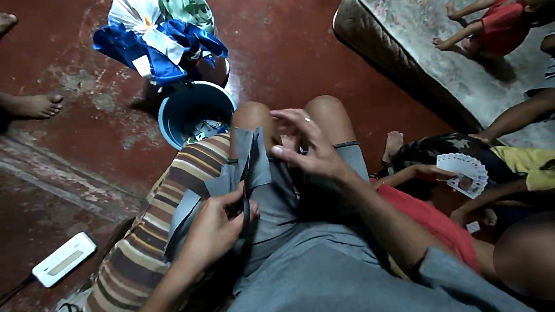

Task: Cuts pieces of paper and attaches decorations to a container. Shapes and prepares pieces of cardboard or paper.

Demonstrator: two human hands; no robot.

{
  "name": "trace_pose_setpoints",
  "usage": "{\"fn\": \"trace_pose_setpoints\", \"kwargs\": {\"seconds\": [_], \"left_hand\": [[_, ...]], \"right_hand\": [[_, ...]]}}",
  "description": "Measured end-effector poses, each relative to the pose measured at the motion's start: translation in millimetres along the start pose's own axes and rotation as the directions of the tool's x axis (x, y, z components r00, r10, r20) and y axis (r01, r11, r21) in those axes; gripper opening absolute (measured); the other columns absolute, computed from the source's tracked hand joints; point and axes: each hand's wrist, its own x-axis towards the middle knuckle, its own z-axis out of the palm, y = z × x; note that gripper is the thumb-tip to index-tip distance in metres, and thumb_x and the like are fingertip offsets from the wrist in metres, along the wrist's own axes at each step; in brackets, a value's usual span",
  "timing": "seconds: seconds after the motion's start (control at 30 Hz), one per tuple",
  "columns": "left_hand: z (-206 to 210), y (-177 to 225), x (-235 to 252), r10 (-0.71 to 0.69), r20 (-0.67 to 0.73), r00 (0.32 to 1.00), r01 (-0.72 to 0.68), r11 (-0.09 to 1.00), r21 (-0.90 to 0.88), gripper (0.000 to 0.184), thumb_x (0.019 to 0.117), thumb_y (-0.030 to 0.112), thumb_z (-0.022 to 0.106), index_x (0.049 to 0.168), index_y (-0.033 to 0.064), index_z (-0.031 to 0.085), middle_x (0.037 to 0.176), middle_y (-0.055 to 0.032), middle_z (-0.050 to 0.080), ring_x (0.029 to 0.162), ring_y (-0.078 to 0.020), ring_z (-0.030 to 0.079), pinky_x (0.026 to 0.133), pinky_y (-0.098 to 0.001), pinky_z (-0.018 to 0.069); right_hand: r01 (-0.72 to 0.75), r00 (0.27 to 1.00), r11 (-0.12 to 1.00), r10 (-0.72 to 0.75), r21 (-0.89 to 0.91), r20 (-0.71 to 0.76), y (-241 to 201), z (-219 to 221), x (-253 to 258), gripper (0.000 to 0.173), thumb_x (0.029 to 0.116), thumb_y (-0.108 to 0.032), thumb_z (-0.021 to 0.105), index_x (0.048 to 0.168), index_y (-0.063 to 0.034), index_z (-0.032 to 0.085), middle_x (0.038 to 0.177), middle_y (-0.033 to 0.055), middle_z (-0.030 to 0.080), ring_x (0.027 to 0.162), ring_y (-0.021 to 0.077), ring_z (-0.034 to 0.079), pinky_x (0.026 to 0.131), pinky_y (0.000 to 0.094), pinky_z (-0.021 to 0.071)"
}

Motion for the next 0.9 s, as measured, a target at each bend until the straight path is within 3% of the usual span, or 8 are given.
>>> {"fn": "trace_pose_setpoints", "kwargs": {"seconds": [0.07,0.2,0.3,0.4,0.5,0.57,0.77,0.9], "left_hand": [[-0.8,1.1,0.2,-0.007,0.009,1.000,0.006,0.999,0.038,0.054,0.0956,0.035,0.069,0.143,0.0134,0.060,0.109,0.0051,0.076,0.096,-0.0046,0.072,0.091,-0.0304,0.0601],[-1.4,2.5,-1.1,-0.009,0.019,1.000,0.007,0.997,0.075,0.055,0.0965,0.037,0.068,0.146,0.0157,0.058,0.110,0.0049,0.076,0.096,-0.0033,0.071,0.092,-0.0312,0.0594],[-1.8,2.9,-1.2,-0.001,0.023,1.000,0.000,0.999,0.052,0.055,0.0968,0.036,0.068,0.146,0.0148,0.057,0.107,0.0053,0.076,0.093,-0.0030,0.072,0.090,-0.0295,0.0600],[-2.3,0.7,-2.8,0.010,0.020,1.000,-0.011,0.999,0.053,0.057,0.0975,0.036,0.067,0.148,0.0140,0.055,0.107,0.0054,0.076,0.094,-0.0042,0.072,0.090,-0.0300,0.0606],[-3.5,0.3,-2.0,0.019,0.017,1.000,-0.019,0.999,0.043,0.057,0.0975,0.037,0.067,0.148,0.0142,0.055,0.107,0.0059,0.076,0.095,-0.0035,0.072,0.089,-0.0292,0.0608],[-3.9,0.4,-1.2,0.027,0.017,1.000,-0.027,0.999,0.028,0.057,0.0976,0.036,0.067,0.148,0.0136,0.054,0.108,0.0057,0.076,0.095,-0.0035,0.072,0.090,-0.0284,0.0608],[-5.1,-1.9,-0.3,0.038,0.012,0.999,-0.038,0.999,-0.017,0.056,0.0971,0.032,0.068,0.147,0.0118,0.055,0.108,0.0060,0.077,0.097,-0.0044,0.073,0.091,-0.0283,0.0610],[-5.0,-1.1,-0.3,0.047,0.004,0.999,-0.047,0.998,-0.031,0.052,0.0976,0.031,0.067,0.145,0.0106,0.058,0.107,0.0061,0.076,0.095,-0.0044,0.073,0.089,-0.0275,0.0614]], "right_hand": [[0.105,0.959,0.977,-0.148,0.184,0.240,2.3,-9.7,31.4,0.060,0.0930,-0.026,0.069,0.144,0.0014,0.052,0.135,0.0154,0.061,0.121,0.0204,0.061,0.103,0.0383,0.0523],[0.149,0.763,0.932,-0.322,0.332,0.561,2.9,-15.8,78.6,0.055,0.0889,-0.014,0.073,0.138,0.0031,0.058,0.132,0.0134,0.064,0.119,0.0177,0.062,0.102,0.0345,0.0525],[0.321,0.715,0.921,-0.388,0.220,0.582,4.8,-16.7,96.4,0.042,0.0880,-0.021,0.072,0.127,-0.0042,0.069,0.122,0.0071,0.069,0.119,0.0183,0.059,0.105,0.0363,0.0472],[0.395,0.669,0.891,-0.447,0.225,0.594,5.2,-18.3,105.9,0.043,0.0885,-0.028,0.071,0.125,-0.0053,0.071,0.118,0.0036,0.072,0.121,0.0219,0.057,0.110,0.0425,0.0411],[0.343,0.651,0.889,-0.457,0.302,0.606,6.1,-17.8,109.6,0.040,0.0889,-0.013,0.071,0.126,0.0008,0.067,0.116,0.0091,0.071,0.111,0.0171,0.066,0.100,0.0361,0.0550],[0.300,0.669,0.882,-0.466,0.364,0.579,8.1,-14.8,110.3,0.036,0.0871,-0.003,0.070,0.122,0.0040,0.068,0.109,0.0110,0.072,0.099,0.0133,0.068,0.090,0.0315,0.0580],[0.111,0.669,0.830,-0.469,0.546,0.577,22.9,-7.3,112.1,0.019,0.0893,0.001,0.069,0.107,0.0067,0.071,0.101,0.0110,0.069,0.087,0.0094,0.065,0.079,0.0258,0.0566],[0.037,0.652,0.849,-0.420,0.526,0.631,18.0,-7.4,113.6,0.024,0.0887,0.005,0.066,0.112,0.0078,0.070,0.109,0.0135,0.069,0.091,0.0117,0.067,0.082,0.0270,0.0585]]}}
